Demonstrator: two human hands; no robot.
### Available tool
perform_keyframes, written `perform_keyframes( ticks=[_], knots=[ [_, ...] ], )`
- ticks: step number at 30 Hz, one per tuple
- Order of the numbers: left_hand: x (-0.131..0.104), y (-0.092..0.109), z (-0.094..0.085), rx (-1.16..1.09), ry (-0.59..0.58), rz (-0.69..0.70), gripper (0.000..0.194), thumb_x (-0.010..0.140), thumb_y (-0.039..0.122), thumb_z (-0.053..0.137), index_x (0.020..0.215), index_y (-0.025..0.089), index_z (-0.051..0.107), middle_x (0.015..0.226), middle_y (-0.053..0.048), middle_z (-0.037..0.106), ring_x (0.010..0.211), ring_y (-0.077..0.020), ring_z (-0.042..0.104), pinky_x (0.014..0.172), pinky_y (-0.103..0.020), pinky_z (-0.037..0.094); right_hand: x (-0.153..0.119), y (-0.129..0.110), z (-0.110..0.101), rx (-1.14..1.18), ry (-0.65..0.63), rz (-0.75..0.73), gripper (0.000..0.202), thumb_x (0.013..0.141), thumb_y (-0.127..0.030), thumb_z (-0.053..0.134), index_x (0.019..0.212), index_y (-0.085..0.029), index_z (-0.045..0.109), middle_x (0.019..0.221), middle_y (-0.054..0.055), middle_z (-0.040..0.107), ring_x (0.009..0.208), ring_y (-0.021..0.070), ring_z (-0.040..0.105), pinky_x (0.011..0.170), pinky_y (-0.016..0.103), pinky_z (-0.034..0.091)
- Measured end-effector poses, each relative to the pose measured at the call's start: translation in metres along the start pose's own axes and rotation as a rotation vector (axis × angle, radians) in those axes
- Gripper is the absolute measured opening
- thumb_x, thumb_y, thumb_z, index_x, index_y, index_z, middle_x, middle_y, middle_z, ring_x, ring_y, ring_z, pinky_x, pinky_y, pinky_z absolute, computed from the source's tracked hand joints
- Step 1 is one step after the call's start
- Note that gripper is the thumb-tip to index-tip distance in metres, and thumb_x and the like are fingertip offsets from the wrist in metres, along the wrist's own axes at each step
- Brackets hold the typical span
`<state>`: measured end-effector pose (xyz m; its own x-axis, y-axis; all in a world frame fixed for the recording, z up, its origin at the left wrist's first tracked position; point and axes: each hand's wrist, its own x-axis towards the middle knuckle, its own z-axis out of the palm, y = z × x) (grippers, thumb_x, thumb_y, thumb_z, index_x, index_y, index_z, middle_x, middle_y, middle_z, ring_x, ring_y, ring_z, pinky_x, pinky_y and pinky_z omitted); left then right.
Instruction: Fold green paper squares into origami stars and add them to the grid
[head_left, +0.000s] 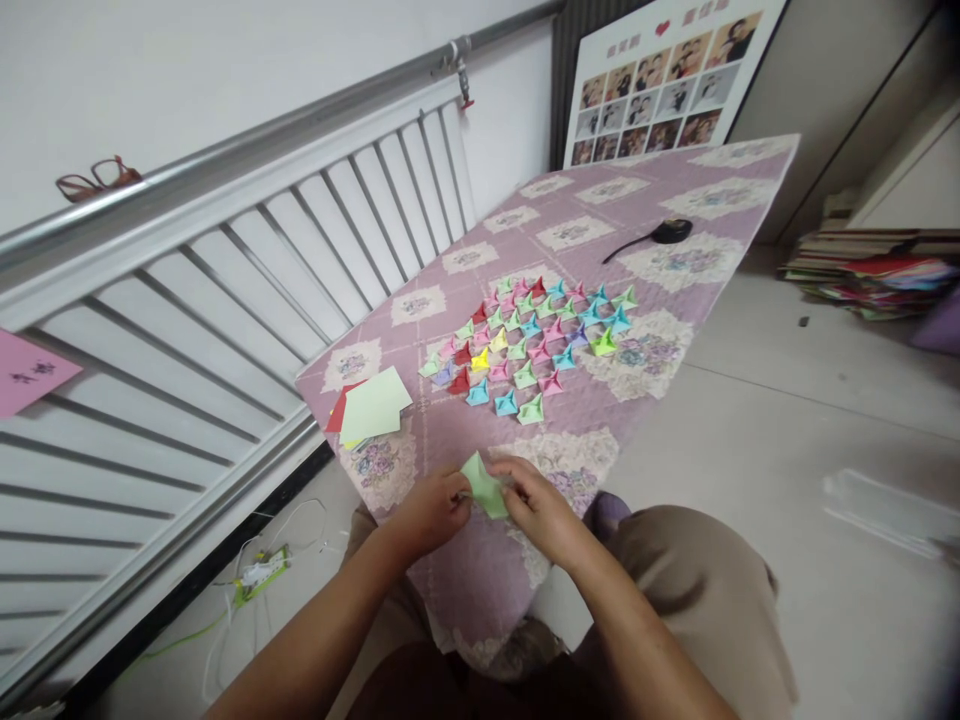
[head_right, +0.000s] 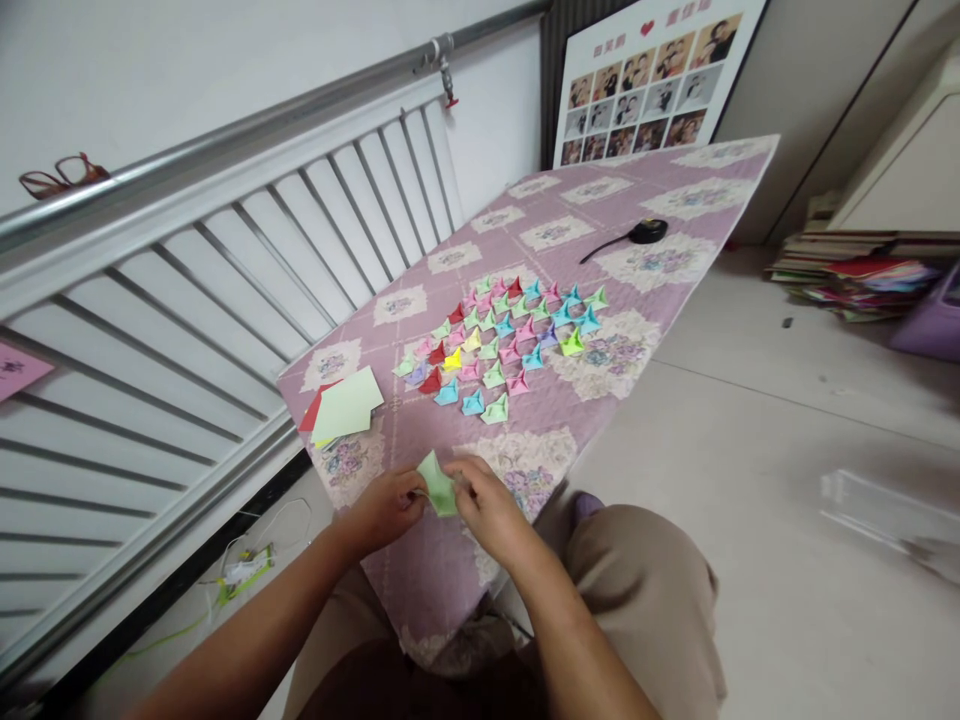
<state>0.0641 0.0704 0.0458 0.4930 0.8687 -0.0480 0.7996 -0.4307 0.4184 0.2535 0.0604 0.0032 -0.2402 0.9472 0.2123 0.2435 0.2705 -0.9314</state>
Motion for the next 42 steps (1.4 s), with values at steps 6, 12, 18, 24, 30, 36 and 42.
perform_keyframes(
  ticks=[6,12,18,24,30,36,42],
  knots=[
    [0.001,-0.006,0.000,-0.099,-0.021,-0.001,0.017,0.071,0.009,0.048,0.077,0.017,0.062,0.077,0.000,0.059,0.070,-0.0129,0.053,0.066,-0.023,0.039,0.000,0.000,0.000,0.006,-0.050,0.055,0.044,0.083,-0.019,0.043,0.127,-0.021,0.046,0.119,0.009,0.055,0.083,0.0142,0.057,0.082,0.031,0.046],
    [0.003,-0.005,-0.003,-0.195,-0.073,-0.016,0.019,0.070,0.008,0.047,0.077,0.016,0.063,0.075,0.001,0.061,0.072,-0.0132,0.053,0.068,-0.023,0.040,0.002,-0.007,-0.008,0.013,-0.186,0.033,0.024,0.089,-0.031,0.041,0.084,-0.020,0.062,0.085,0.004,0.061,0.085,0.0165,0.057,0.078,0.029,0.045],
    [0.001,-0.010,-0.003,-0.424,-0.145,-0.134,0.019,0.073,0.012,0.046,0.081,0.014,0.063,0.069,0.004,0.056,0.063,-0.0101,0.049,0.059,-0.020,0.038,0.001,-0.006,-0.012,0.222,-0.291,0.241,0.029,0.086,-0.044,0.048,0.088,-0.019,0.062,0.071,-0.001,0.058,0.065,0.0137,0.055,0.060,0.024,0.042],
    [0.001,-0.012,-0.003,-0.658,-0.130,-0.219,0.009,0.073,0.014,0.052,0.079,0.013,0.058,0.068,0.004,0.054,0.061,-0.0086,0.047,0.056,-0.020,0.036,0.002,0.008,-0.005,0.221,-0.267,0.213,0.019,0.078,-0.035,0.058,0.082,-0.018,0.065,0.074,-0.001,0.061,0.070,0.0140,0.055,0.065,0.025,0.042],
    [0.000,-0.001,0.016,-1.114,0.119,-0.384,0.051,0.074,0.023,0.065,0.121,0.016,0.044,0.081,0.000,0.060,0.063,-0.0089,0.052,0.057,-0.020,0.040,0.004,0.009,-0.005,0.210,-0.128,0.256,0.026,0.077,-0.040,0.058,0.084,-0.016,0.066,0.076,0.000,0.064,0.071,0.0155,0.056,0.066,0.026,0.043],
    [-0.006,0.014,0.050,-1.210,0.086,-0.458,0.031,0.072,0.035,0.067,0.092,0.012,0.059,0.068,0.002,0.058,0.052,-0.0068,0.048,0.051,-0.020,0.037,0.003,0.008,-0.006,0.262,-0.014,0.257,0.028,0.077,-0.043,0.059,0.083,-0.016,0.065,0.077,0.002,0.065,0.071,0.0164,0.056,0.069,0.027,0.044],
    [-0.004,0.025,0.059,-1.117,0.192,-0.534,0.023,0.074,0.033,0.062,0.086,0.013,0.062,0.070,-0.001,0.062,0.050,-0.0074,0.046,0.050,-0.022,0.036,0.003,0.003,-0.007,0.284,0.007,0.279,0.029,0.073,-0.045,0.062,0.077,-0.016,0.065,0.072,0.002,0.064,0.069,0.0171,0.056,0.066,0.028,0.044]
  ],
)
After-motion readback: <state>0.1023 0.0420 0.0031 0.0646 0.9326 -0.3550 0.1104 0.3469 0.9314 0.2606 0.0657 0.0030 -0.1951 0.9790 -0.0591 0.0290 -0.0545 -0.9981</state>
